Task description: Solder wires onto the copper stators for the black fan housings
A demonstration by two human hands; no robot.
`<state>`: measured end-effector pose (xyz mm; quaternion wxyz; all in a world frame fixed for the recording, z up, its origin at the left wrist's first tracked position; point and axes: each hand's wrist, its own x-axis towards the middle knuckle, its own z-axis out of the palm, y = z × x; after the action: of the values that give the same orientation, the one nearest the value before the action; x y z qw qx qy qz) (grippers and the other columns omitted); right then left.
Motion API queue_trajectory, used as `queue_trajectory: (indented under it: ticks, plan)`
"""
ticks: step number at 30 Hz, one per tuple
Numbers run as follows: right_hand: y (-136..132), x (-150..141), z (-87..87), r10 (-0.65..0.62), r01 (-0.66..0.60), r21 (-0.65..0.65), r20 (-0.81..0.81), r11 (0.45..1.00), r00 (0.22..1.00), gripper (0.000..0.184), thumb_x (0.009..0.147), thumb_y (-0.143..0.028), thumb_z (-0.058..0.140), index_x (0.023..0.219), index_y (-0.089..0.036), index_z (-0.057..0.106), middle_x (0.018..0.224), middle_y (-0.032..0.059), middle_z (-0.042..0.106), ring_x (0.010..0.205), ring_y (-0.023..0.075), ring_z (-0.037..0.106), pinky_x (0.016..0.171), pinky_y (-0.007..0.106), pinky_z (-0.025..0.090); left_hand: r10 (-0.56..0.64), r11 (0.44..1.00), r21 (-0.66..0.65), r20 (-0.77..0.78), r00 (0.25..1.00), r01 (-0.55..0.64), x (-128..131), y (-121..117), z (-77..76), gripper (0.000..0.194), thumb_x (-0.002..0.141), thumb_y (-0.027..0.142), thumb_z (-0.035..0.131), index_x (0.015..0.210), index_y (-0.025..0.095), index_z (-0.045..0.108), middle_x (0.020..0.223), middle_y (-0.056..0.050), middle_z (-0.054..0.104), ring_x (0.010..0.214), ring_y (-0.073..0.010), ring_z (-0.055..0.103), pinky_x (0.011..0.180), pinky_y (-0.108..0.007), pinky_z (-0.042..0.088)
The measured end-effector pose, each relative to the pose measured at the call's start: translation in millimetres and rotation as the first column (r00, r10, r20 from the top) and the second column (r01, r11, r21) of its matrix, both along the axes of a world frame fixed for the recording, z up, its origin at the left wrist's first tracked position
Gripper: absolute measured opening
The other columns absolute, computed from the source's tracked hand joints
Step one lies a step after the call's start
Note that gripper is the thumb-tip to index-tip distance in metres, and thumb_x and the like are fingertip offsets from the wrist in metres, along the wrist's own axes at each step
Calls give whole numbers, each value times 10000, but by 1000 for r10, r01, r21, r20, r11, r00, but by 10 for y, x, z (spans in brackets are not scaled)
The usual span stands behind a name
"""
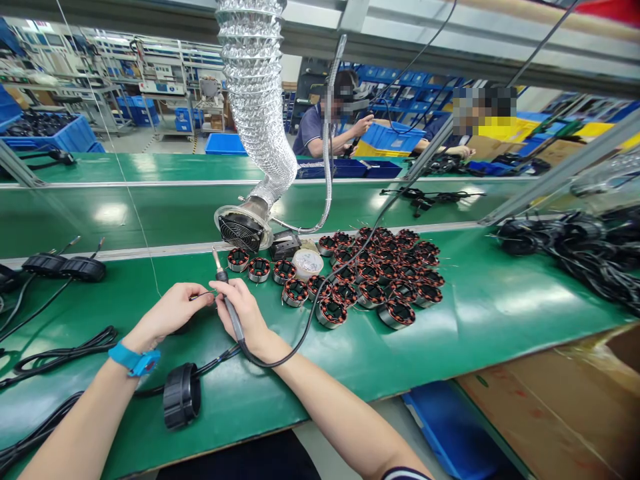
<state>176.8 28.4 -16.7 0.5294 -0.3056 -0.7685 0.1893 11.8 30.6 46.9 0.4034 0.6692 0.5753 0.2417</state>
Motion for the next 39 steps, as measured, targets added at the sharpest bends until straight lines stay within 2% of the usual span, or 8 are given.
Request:
queue_trajectory:
  ticks: [3, 10, 18, 23, 25, 29, 34, 39]
  plan:
    - [-24, 27, 38, 8, -8, -11, 40, 1000, 999, 394, 912, -96, 462, 1273, -232, 545, 996, 61, 530, 855, 149, 590, 820, 275, 524, 49, 999, 4, 49, 998, -49, 7, 3, -26, 407, 709, 548, 626, 675, 146, 684, 608, -13, 598, 590, -154, 492, 533, -247, 356]
    - [-80, 69, 95, 59, -63, -189, -23, 980, 998, 538, 821, -41, 546, 1313, -250, 488, 1089, 44, 493, 790, 102, 613, 826, 250, 529, 106, 994, -1, 57, 993, -106, -30, 8, -46, 419, 669, 560, 656, 682, 144, 696, 580, -9, 599, 551, -148, 496, 500, -237, 349]
    - [36, 30, 3, -40, 5, -242, -136, 970, 990, 501, 793, -19, 590, 1236, -248, 542, 1044, 16, 499, 687, 72, 611, 832, 255, 533, 78, 997, -10, 34, 996, -78, -33, 5, -117, 428, 715, 559, 625, 738, 136, 689, 592, 6, 568, 518, -116, 403, 483, -235, 270]
    - [-55, 131, 63, -23, -8, -272, -112, 962, 993, 549, 769, -60, 675, 1265, -248, 536, 1051, 22, 551, 831, 115, 648, 894, 277, 520, 68, 998, -6, -15, 998, -68, -23, 3, -109, 451, 743, 576, 584, 757, 135, 678, 597, 18, 527, 539, -114, 364, 503, -239, 252]
    - [-150, 199, 88, -70, 33, -277, -127, 960, 989, 470, 818, -103, 648, 1256, -245, 553, 1039, 31, 580, 859, 128, 648, 877, 275, 525, 55, 998, 4, -31, 998, -55, -12, -8, -93, 461, 745, 586, 578, 740, 135, 673, 595, 18, 518, 551, -119, 369, 514, -241, 258]
    - [-329, 284, 110, -181, 137, -240, -170, 961, 969, 249, 938, -211, 529, 1159, -223, 643, 914, 42, 659, 836, 154, 655, 812, 278, 536, 28, 999, 33, -74, 997, -25, 33, -45, -88, 465, 750, 589, 570, 698, 137, 664, 575, 20, 509, 549, -123, 366, 518, -246, 251]
    - [-416, 278, 101, -280, 235, -230, -192, 944, 940, 224, 944, -283, 490, 990, -196, 692, 644, 8, 647, 648, 164, 662, 689, 285, 549, 57, 994, 93, -86, 995, -49, 89, -90, -116, 444, 778, 565, 543, 706, 144, 666, 635, -4, 591, 603, -154, 451, 555, -257, 290]
    - [-426, 264, 78, -257, 192, -289, -205, 938, 944, 260, 957, -311, 447, 931, -189, 674, 481, -38, 570, 487, 141, 619, 567, 250, 526, 71, 994, 88, -106, 992, -62, 89, -93, -102, 444, 784, 558, 530, 765, 147, 698, 699, -25, 646, 658, -180, 503, 588, -269, 314]
